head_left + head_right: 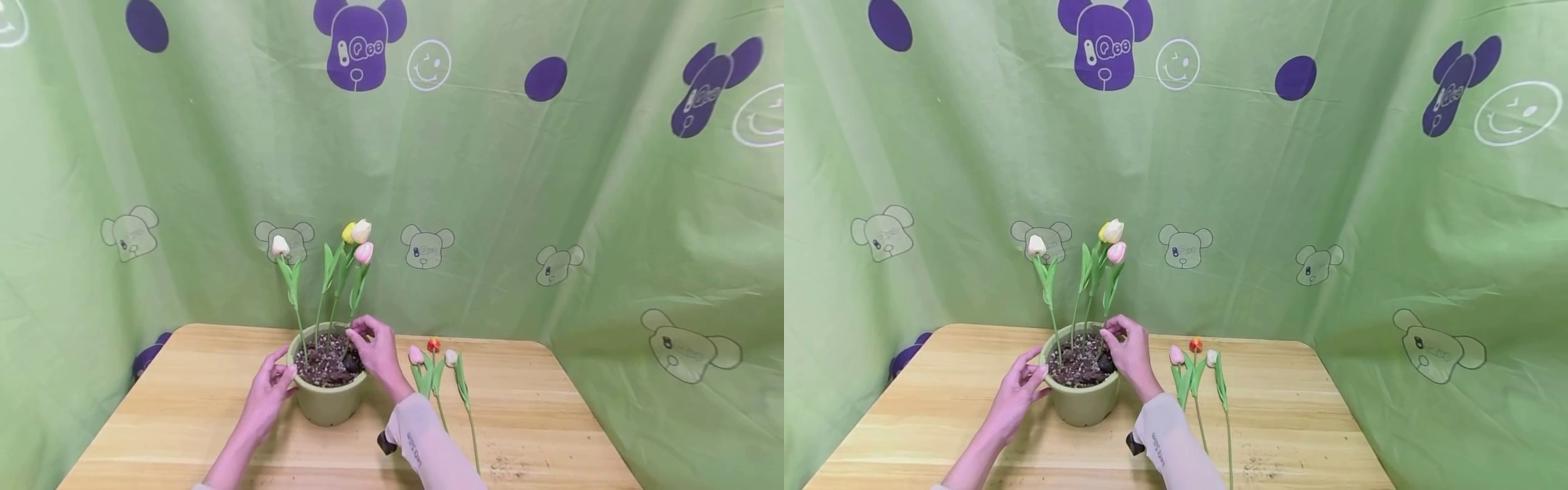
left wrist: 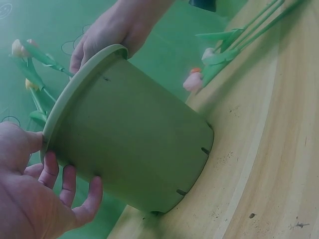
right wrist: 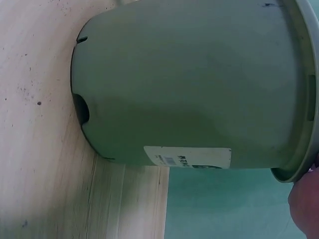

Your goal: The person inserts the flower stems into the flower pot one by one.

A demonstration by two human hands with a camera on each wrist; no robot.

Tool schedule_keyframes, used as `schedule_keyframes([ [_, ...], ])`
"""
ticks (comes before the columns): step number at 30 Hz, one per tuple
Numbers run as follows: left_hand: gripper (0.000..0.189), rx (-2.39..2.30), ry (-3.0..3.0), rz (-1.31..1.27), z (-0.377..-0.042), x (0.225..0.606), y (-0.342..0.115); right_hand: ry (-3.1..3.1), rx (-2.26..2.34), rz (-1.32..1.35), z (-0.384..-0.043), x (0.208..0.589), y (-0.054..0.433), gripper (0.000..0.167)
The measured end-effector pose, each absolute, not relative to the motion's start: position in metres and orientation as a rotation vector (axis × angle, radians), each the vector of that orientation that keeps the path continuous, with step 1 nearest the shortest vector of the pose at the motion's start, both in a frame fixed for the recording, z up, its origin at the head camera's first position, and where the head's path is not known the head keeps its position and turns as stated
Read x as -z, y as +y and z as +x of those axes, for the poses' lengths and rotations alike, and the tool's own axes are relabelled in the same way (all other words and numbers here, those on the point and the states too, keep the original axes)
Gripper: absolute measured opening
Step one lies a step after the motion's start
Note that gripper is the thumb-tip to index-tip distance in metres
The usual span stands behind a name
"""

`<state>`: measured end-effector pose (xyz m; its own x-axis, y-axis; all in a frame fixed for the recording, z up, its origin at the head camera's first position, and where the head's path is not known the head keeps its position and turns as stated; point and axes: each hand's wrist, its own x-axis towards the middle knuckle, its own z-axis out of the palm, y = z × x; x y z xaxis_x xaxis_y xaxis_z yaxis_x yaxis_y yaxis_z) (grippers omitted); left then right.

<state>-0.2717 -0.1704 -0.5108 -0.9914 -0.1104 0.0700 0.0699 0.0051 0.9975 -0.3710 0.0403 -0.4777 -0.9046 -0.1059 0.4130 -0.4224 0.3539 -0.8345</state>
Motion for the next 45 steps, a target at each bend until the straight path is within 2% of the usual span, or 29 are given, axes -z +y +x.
schedule_keyframes([
  [19, 0.055, 2.134, -2.114, 0.028, -0.274, 0.513, -0.172, -2.248, -1.571, 0.386, -0.364, 0.481, 0.041, 0.020],
  [33, 0.056, 2.138, -2.102, 0.023, -0.274, 0.513, -0.173, -2.257, -1.550, 0.355, -0.358, 0.477, 0.049, 0.018],
  [45, 0.057, 2.145, -2.105, 0.035, -0.273, 0.512, -0.171, -2.255, -1.599, 0.330, -0.352, 0.479, 0.070, 0.030],
])
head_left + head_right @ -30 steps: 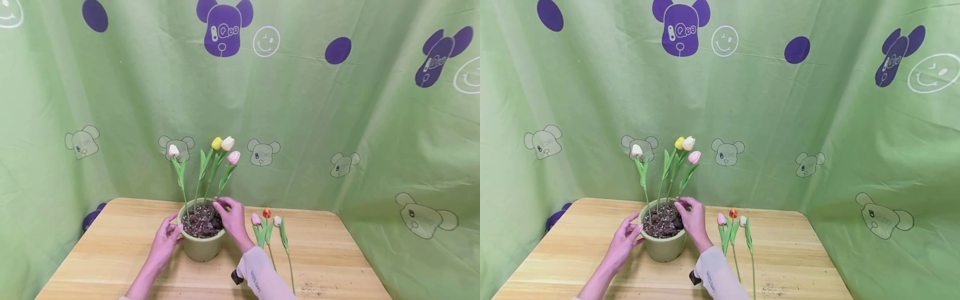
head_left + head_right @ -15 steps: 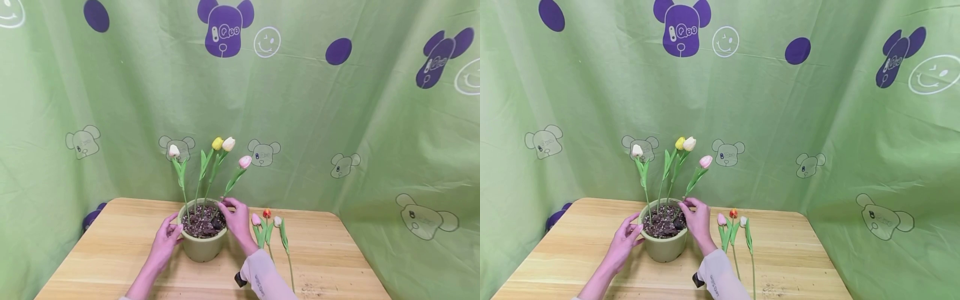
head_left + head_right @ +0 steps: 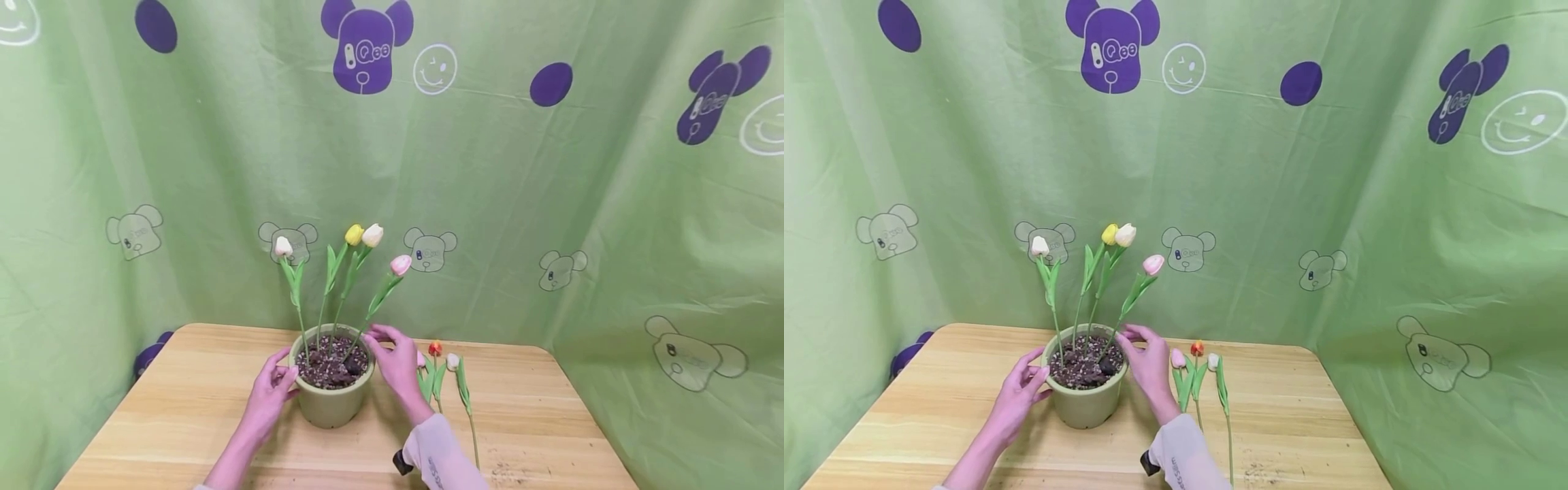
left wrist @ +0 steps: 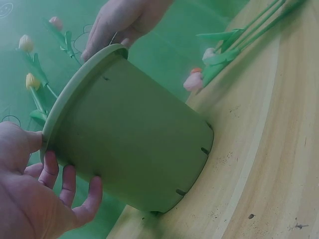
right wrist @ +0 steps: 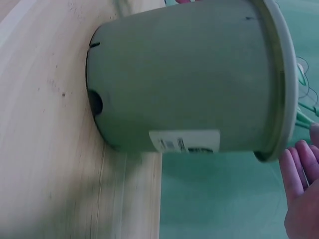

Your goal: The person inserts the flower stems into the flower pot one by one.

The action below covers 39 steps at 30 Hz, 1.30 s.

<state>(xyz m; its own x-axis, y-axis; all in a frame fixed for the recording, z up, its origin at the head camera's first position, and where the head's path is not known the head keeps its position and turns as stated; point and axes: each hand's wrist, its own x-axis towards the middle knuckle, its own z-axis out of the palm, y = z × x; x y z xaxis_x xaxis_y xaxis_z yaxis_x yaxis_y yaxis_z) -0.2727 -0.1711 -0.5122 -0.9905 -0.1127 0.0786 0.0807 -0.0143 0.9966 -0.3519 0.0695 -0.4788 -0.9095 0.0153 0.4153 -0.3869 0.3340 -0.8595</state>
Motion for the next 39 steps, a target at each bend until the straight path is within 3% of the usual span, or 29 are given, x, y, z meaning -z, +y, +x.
schedule_keyframes([
  [19, 0.056, 2.143, -2.115, 0.043, -0.273, 0.510, -0.174, -2.358, -1.535, 0.125, -0.334, 0.482, 0.200, 0.029],
  [28, 0.056, 2.146, -2.124, 0.048, -0.271, 0.510, -0.174, -2.469, -1.569, -0.058, -0.319, 0.506, 0.256, 0.033],
  [39, 0.056, 2.138, -2.130, 0.046, -0.271, 0.509, -0.170, -2.642, -1.470, -0.185, -0.303, 0.547, 0.284, 0.035],
])
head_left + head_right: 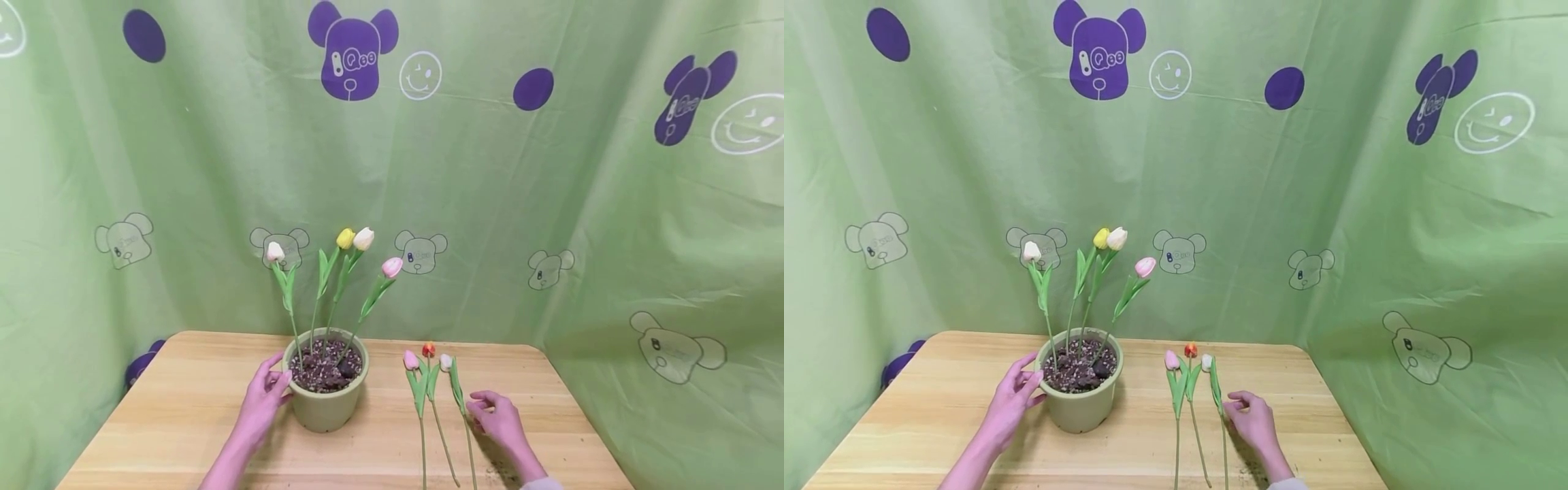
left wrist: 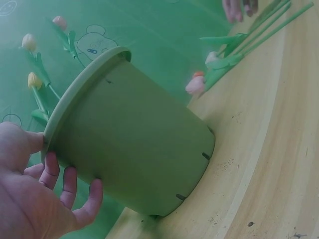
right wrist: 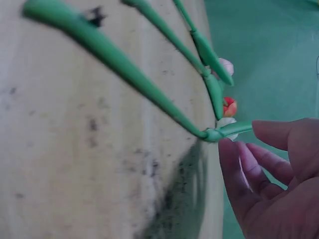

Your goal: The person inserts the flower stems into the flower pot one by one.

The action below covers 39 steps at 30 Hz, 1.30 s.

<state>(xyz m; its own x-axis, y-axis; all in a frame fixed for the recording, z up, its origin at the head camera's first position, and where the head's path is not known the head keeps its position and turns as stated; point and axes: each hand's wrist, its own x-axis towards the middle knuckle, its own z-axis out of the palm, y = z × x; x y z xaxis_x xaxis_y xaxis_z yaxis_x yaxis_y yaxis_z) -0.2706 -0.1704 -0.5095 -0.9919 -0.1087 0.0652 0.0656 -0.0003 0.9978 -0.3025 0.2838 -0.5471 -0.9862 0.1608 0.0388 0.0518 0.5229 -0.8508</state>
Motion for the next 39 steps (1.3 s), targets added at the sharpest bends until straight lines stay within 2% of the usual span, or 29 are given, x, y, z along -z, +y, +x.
schedule_keyframes([
  [12, 0.056, 2.137, -2.124, 0.049, -0.270, 0.510, -0.170, -2.693, -1.507, -0.217, -0.301, 0.559, 0.279, 0.044],
  [32, 0.056, 2.139, -2.124, 0.059, -0.271, 0.510, -0.169, -2.716, -1.463, -0.331, -0.312, 0.565, 0.269, 0.032],
  [39, 0.055, 2.151, -2.118, 0.062, -0.271, 0.510, -0.170, -2.659, -1.577, -0.385, -0.313, 0.565, 0.271, 0.024],
])
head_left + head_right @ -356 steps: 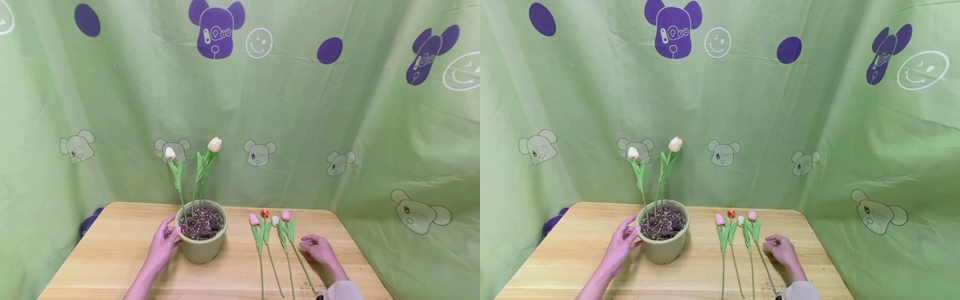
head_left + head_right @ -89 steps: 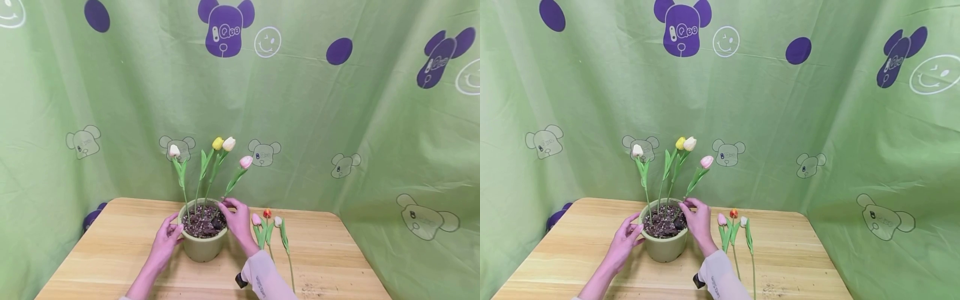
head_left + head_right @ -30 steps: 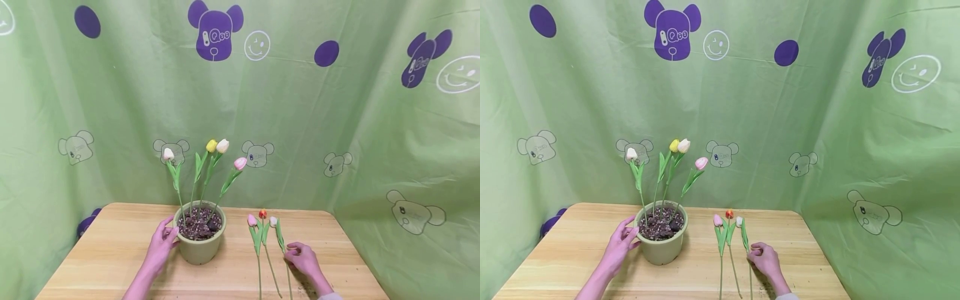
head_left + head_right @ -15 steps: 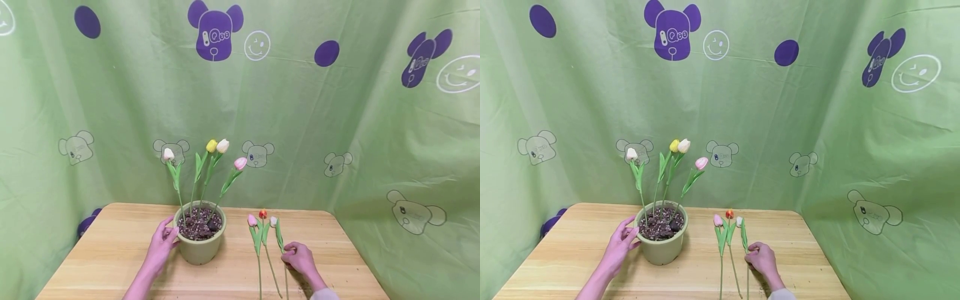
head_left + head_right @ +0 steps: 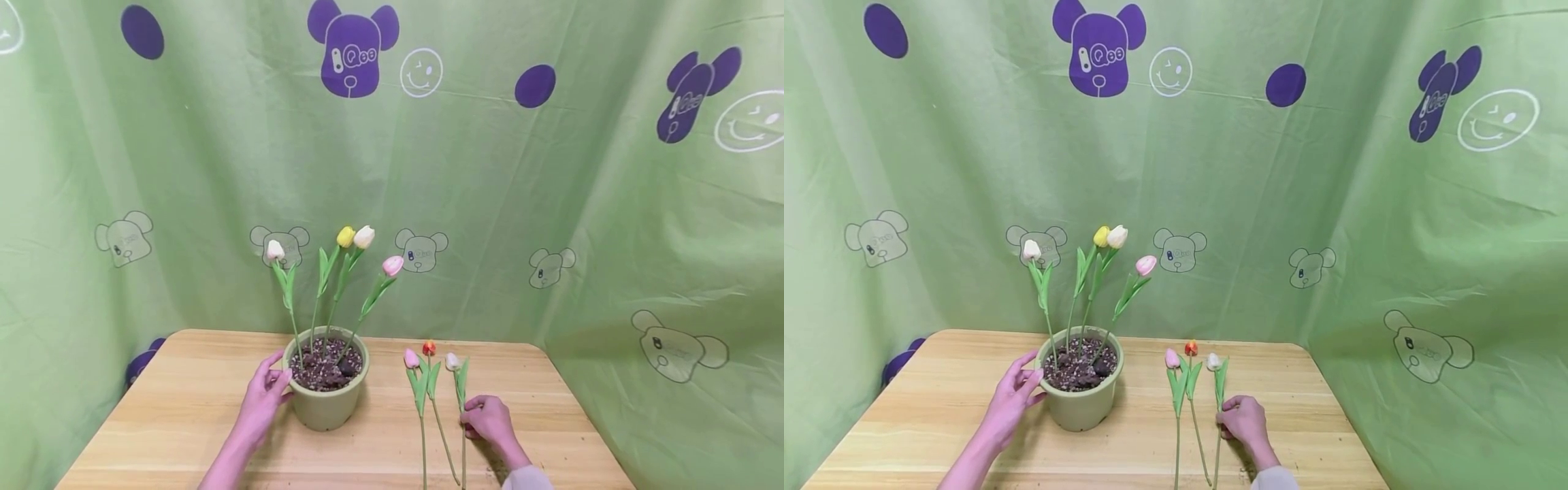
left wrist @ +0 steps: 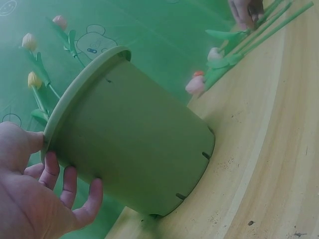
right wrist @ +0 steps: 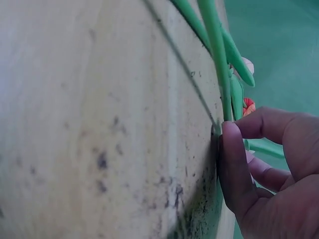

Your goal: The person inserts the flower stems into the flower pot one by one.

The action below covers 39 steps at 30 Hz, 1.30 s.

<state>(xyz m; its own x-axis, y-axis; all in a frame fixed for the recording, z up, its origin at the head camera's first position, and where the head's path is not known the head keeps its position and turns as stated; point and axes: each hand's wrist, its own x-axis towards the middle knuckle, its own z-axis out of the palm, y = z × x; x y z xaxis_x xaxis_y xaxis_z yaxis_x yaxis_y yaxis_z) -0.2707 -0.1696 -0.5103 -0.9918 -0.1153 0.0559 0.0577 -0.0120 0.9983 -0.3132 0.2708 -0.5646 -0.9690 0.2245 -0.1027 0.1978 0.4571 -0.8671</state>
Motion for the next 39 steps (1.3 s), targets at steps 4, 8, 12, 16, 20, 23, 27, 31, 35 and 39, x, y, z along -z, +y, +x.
schedule_keyframes([
  [4, 0.056, 2.149, -2.120, 0.054, -0.270, 0.510, -0.170, -2.616, -1.640, -0.401, -0.313, 0.563, 0.273, 0.025],
  [8, 0.055, 2.156, -2.120, 0.064, -0.270, 0.510, -0.170, -2.603, -1.651, -0.431, -0.312, 0.563, 0.276, 0.028],
  [12, 0.055, 2.155, -2.121, 0.060, -0.271, 0.511, -0.170, -2.569, -1.687, -0.437, -0.313, 0.562, 0.279, 0.030],
  [16, 0.056, 2.150, -2.120, 0.057, -0.271, 0.512, -0.170, -2.528, -1.743, -0.424, -0.311, 0.558, 0.280, 0.035],
  [20, 0.056, 2.143, -2.119, 0.054, -0.270, 0.513, -0.170, -2.500, -1.784, -0.412, -0.310, 0.551, 0.278, 0.041],
  [23, 0.056, 2.139, -2.119, 0.054, -0.271, 0.513, -0.170, -2.465, -1.820, -0.403, -0.309, 0.548, 0.277, 0.043],
  [27, 0.056, 2.139, -2.121, 0.061, -0.271, 0.513, -0.170, -2.431, -1.857, -0.367, -0.309, 0.543, 0.274, 0.043],
  [31, 0.056, 2.143, -2.122, 0.059, -0.270, 0.513, -0.170, -2.414, -1.865, -0.348, -0.308, 0.537, 0.271, 0.042],
  [35, 0.056, 2.139, -2.124, 0.051, -0.270, 0.513, -0.170, -2.384, -1.889, -0.338, -0.306, 0.530, 0.265, 0.040],
  [39, 0.055, 2.143, -2.120, 0.064, -0.271, 0.513, -0.170, -2.362, -1.908, -0.333, -0.304, 0.524, 0.259, 0.039],
])
